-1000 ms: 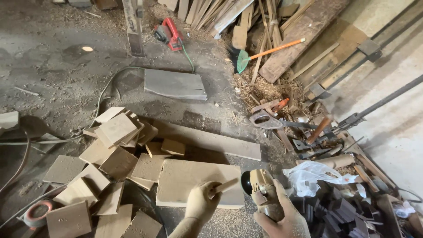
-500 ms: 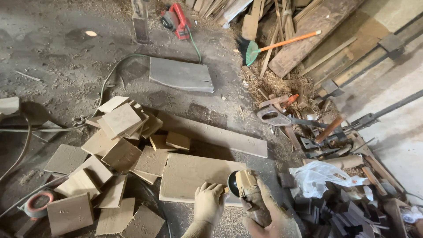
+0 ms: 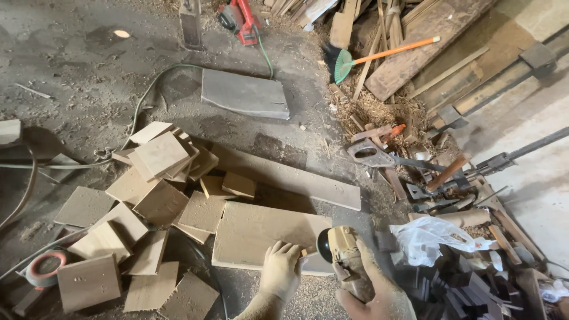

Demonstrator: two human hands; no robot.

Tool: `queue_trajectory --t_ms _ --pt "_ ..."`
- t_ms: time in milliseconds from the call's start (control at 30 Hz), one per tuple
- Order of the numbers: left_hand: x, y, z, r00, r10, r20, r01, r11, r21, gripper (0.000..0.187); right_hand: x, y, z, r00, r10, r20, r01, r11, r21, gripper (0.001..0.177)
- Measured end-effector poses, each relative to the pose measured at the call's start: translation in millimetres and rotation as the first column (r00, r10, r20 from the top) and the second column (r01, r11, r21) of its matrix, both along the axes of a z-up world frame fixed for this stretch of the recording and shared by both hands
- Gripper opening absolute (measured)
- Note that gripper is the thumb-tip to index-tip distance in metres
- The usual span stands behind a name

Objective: Sanding small wooden blocks using a handheld orbital sander in a workshop environment.

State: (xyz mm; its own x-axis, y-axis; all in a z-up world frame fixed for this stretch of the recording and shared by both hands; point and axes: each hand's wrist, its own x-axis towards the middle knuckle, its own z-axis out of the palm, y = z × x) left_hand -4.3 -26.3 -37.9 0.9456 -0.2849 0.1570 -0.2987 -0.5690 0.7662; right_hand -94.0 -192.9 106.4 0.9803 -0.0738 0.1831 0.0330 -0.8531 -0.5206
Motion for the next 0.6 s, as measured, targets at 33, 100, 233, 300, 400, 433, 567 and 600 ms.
queue_trajectory --t_ms 33,100,233,300,400,433,567,600 --pt "0.2 -1.8 -0.8 1.0 -0.002 0.001 0.002 1.0 0.0 0.015 0.1 1.3 8.8 1.0 -0.002 0.001 0.002 1.0 0.0 0.091" --pt "1.6 -3.6 -1.3 0.999 -0.001 -0.053 0.001 1.0 0.016 0.013 1.6 5.4 27.3 0.943 -0.207 -0.26 0.224 0.974 0.037 0.104" --pt "-1.9 -6.0 2.8 0.998 -0.003 -0.061 0.003 1.0 0.004 0.01 4.7 5.5 52.7 0.935 -0.241 -0.261 0.259 0.965 0.037 0.099" --pt "-2.5 -7.4 -0.5 0.998 -0.003 -0.069 0.006 0.999 0.044 0.009 10.1 10.6 74.3 0.749 -0.452 -0.484 0.384 0.892 -0.238 0.107" --pt "-4.9 -6.9 3.2 0.997 -0.004 -0.071 0.008 0.998 0.055 0.012 5.8 -5.4 68.5 0.808 -0.411 -0.422 0.345 0.911 -0.226 0.109" --pt "-1.8 -5.9 5.5 0.998 -0.004 -0.07 0.008 0.998 0.057 0.012 5.4 0.7 71.4 0.809 -0.41 -0.421 0.345 0.911 -0.224 0.109" --pt "-2.0 -4.6 8.7 0.991 -0.013 -0.131 0.019 0.999 0.048 0.018 -5.3 15.9 65.4 0.92 -0.221 -0.323 0.24 0.971 0.019 0.109" --pt "-7.0 -6.5 6.8 0.984 -0.013 -0.18 0.023 0.998 0.055 0.022 -12.4 16.3 58.5 0.962 -0.128 -0.241 0.152 0.985 0.085 0.107"
